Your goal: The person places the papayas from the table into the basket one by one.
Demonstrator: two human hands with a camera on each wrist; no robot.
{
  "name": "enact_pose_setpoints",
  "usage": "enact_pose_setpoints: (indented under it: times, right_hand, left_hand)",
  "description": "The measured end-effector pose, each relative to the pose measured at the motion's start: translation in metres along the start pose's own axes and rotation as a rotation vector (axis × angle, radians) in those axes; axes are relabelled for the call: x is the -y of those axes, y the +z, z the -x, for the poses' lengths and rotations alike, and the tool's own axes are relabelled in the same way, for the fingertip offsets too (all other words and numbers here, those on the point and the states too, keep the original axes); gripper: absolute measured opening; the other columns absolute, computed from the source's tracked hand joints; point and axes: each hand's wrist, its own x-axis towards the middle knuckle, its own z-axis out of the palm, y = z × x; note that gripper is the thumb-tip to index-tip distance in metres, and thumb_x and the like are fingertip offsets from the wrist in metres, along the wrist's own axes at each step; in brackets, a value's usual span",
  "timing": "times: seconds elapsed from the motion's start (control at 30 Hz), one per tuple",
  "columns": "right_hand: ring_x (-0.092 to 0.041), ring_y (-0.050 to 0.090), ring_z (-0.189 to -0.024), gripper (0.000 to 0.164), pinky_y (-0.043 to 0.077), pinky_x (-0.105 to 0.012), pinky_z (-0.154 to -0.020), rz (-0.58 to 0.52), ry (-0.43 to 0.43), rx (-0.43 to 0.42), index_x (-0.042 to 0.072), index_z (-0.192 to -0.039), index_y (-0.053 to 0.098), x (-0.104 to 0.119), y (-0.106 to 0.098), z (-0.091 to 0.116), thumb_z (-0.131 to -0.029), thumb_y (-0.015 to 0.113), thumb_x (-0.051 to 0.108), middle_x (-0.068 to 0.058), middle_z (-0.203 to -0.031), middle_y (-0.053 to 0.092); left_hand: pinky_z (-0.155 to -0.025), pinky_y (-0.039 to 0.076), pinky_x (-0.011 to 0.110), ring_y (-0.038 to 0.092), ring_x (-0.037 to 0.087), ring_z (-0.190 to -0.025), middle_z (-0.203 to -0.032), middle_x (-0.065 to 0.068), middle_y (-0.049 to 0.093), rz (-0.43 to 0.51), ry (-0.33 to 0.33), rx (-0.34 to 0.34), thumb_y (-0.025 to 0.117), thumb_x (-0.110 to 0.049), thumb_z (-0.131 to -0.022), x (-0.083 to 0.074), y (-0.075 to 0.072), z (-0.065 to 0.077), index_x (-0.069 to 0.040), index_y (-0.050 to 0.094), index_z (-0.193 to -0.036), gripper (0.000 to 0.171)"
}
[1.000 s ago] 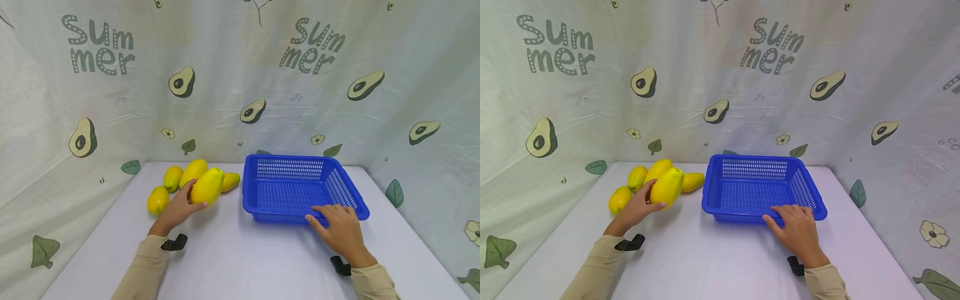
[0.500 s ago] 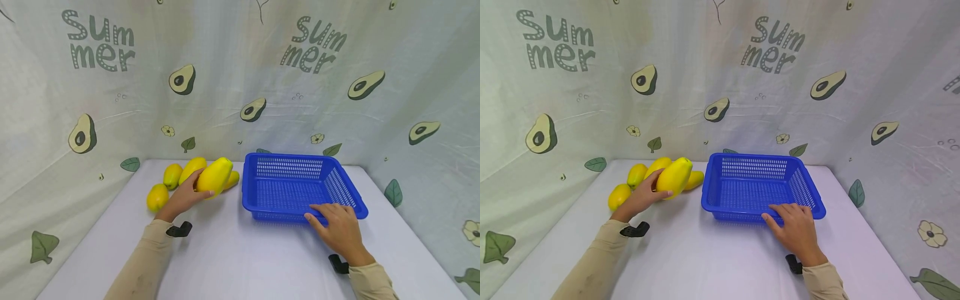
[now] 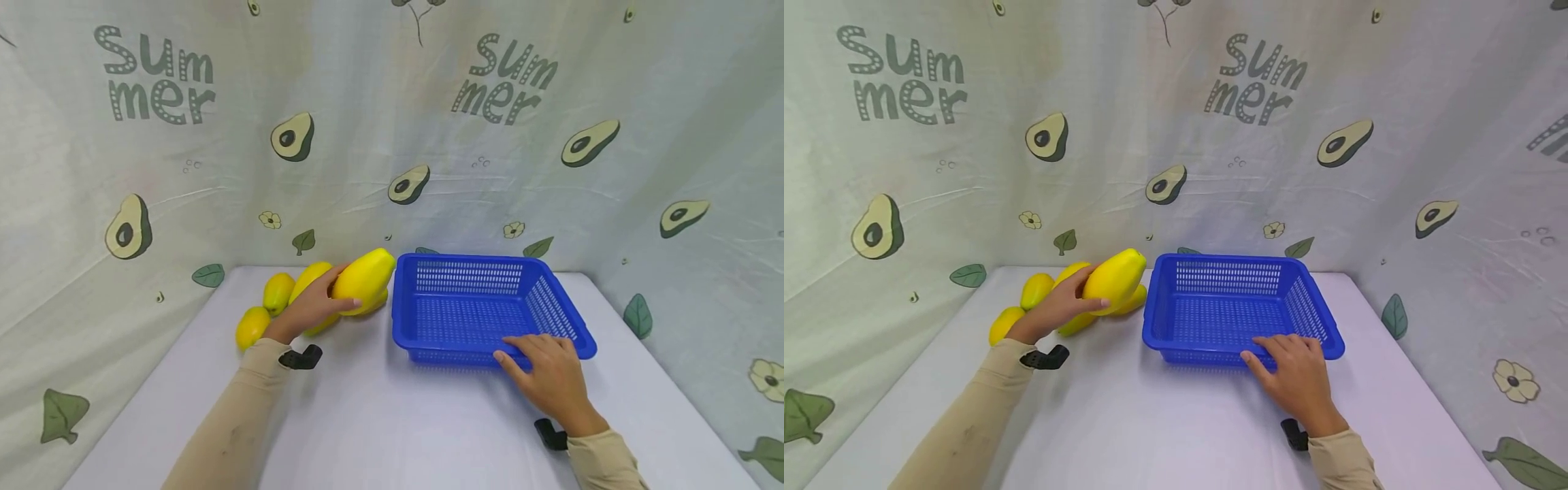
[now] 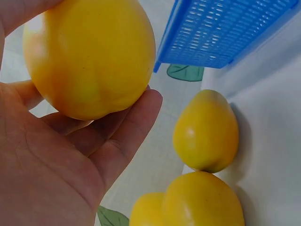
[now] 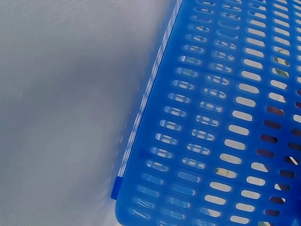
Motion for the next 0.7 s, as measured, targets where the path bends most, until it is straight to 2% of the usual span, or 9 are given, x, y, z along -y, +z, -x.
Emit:
enact_pose_setpoints:
  times: [0.3, 0.43, 0.7]
  right_hand:
    - [-0.032, 0.065, -0.090, 0.037, 0.043, -0.052, -0.079, -0.006, -0.016, -0.019, 0.011, -0.102, 0.076, 0.000, -0.001, -0.003, -0.083, 0.076, 0.042, -0.008, -0.097, 0.074]
    - [-0.032, 0.065, -0.091, 0.037, 0.042, -0.052, -0.079, -0.008, -0.018, -0.025, 0.011, -0.102, 0.076, -0.001, -0.002, -0.005, -0.083, 0.076, 0.042, -0.009, -0.098, 0.074]
    - [-0.031, 0.065, -0.092, 0.037, 0.042, -0.052, -0.080, 0.002, 0.000, 0.002, 0.012, -0.104, 0.077, 0.000, -0.002, -0.001, -0.084, 0.075, 0.043, -0.007, -0.099, 0.074]
  left_hand:
    - [-0.106, 0.042, 0.052, 0.052, 0.026, -0.120, -0.143, 0.002, 0.050, -0.049, -0.004, 0.002, 0.076, -0.054, -0.082, -0.020, -0.006, -0.011, -0.025, 0.033, -0.155, 0.090]
    - [-0.105, 0.043, 0.051, 0.052, 0.025, -0.119, -0.143, 0.001, 0.050, -0.044, 0.006, 0.011, 0.076, -0.057, -0.081, -0.024, -0.006, -0.018, -0.025, 0.033, -0.156, 0.092]
    - [-0.104, 0.043, 0.050, 0.053, 0.025, -0.117, -0.142, 0.000, 0.050, -0.042, -0.006, 0.035, 0.075, -0.057, -0.081, -0.032, -0.002, -0.021, -0.027, 0.033, -0.156, 0.091]
